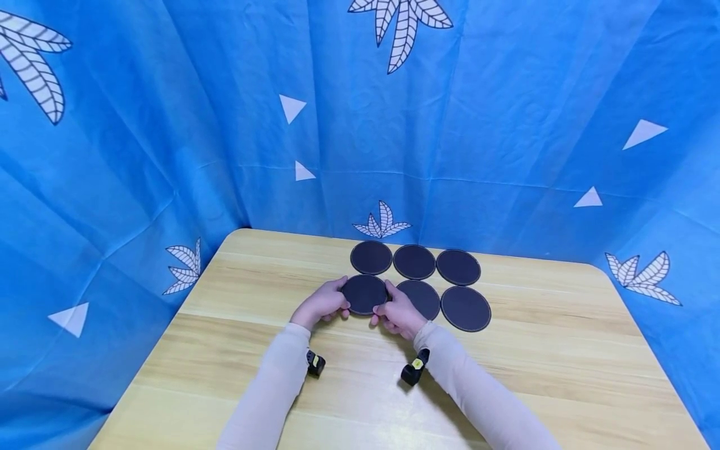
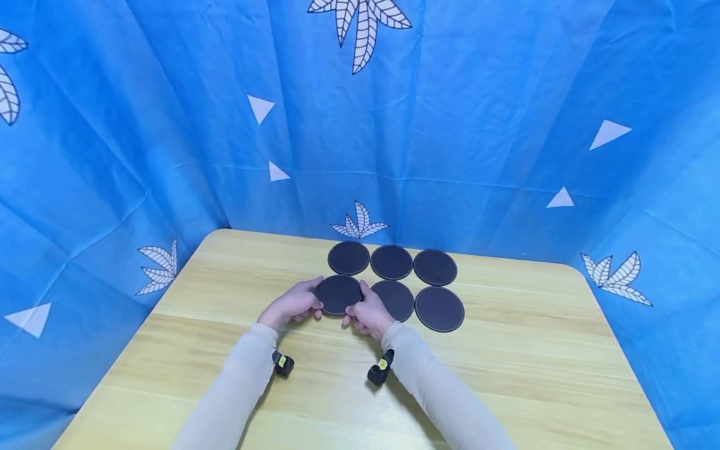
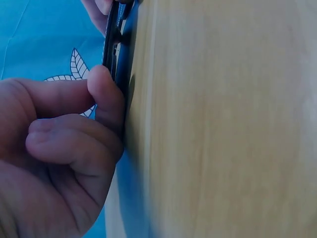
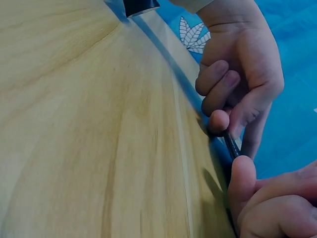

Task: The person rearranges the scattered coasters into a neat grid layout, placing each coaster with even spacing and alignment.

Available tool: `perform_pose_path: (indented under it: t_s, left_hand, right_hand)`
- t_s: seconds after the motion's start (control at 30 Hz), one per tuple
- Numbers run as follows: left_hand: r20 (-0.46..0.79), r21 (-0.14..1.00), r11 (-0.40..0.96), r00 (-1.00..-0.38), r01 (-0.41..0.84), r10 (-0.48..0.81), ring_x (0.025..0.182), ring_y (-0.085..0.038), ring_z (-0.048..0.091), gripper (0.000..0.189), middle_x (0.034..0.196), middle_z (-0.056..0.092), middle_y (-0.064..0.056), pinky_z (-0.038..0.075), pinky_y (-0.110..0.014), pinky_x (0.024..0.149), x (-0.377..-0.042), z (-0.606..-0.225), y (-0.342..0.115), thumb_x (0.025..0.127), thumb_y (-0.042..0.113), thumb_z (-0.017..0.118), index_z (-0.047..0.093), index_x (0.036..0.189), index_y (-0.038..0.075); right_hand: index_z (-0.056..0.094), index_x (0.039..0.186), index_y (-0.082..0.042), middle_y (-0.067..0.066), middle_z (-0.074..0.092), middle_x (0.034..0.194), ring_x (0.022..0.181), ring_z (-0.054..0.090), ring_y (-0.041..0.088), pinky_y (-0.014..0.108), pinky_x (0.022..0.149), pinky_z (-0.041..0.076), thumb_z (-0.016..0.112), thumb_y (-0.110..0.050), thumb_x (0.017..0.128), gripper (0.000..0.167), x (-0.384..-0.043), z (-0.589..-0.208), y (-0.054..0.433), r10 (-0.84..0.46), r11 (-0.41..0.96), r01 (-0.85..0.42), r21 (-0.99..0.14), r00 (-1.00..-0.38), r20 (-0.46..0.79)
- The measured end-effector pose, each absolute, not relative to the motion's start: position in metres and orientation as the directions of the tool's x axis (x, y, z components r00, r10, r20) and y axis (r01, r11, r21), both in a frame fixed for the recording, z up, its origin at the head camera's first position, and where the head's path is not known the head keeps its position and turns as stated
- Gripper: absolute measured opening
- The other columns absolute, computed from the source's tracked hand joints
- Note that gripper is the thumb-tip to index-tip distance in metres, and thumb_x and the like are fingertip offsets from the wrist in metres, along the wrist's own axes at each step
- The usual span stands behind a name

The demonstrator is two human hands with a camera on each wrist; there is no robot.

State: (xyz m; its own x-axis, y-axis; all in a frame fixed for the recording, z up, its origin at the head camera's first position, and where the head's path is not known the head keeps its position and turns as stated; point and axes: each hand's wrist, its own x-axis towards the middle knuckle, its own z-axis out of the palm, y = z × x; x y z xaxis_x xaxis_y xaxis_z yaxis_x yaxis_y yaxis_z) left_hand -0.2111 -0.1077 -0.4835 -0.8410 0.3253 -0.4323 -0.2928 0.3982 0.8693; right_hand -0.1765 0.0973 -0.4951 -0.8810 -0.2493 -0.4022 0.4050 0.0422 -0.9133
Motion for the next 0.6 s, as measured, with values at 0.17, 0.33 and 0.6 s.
perform_pose_path:
  t_s: [0.17,0.33,0.6]
  left_hand:
    - [-0.439,0.864,0.399,-0.848,-0.308,0.297,0.042,-0.01,0.035,0.081,0.067,0.066,-0.013,0.031,-0.022,0.04,-0.2077,-0.4826,-0.1049,0.09,-0.003,0.054,0.018,0.162,0.009]
    - [-0.452,0.867,0.366,-0.844,-0.339,0.288,0.042,-0.01,0.044,0.077,0.064,0.064,-0.012,0.043,-0.022,0.04,-0.2054,-0.4833,-0.1037,0.095,-0.001,0.053,0.018,0.162,0.01]
    - [-0.448,0.876,0.334,-0.844,-0.348,0.297,0.042,-0.011,0.046,0.074,0.063,0.062,-0.011,0.047,-0.024,0.041,-0.205,-0.4848,-0.1038,0.098,0.001,0.053,0.019,0.163,0.011]
  right_hand:
    - [-0.002,0.164,-0.018,0.015,0.068,0.067,0.04,0.035,0.008,0.018,0.036,0.021,0.054,0.004,0.094,0.092,-0.176,-0.4921,0.095,-0.23,0.05,0.438,-0.898,-0.87,-0.437]
    - [-0.004,0.164,-0.02,0.02,0.071,0.074,0.041,0.041,0.009,0.018,0.036,0.023,0.052,0.005,0.093,0.093,-0.1761,-0.4931,0.0941,-0.223,0.058,0.451,-0.891,-0.864,-0.451]
    - [-0.003,0.164,-0.022,0.02,0.072,0.077,0.041,0.043,0.009,0.018,0.036,0.026,0.051,0.003,0.097,0.09,-0.1752,-0.496,0.097,-0.224,0.035,0.448,-0.893,-0.867,-0.444]
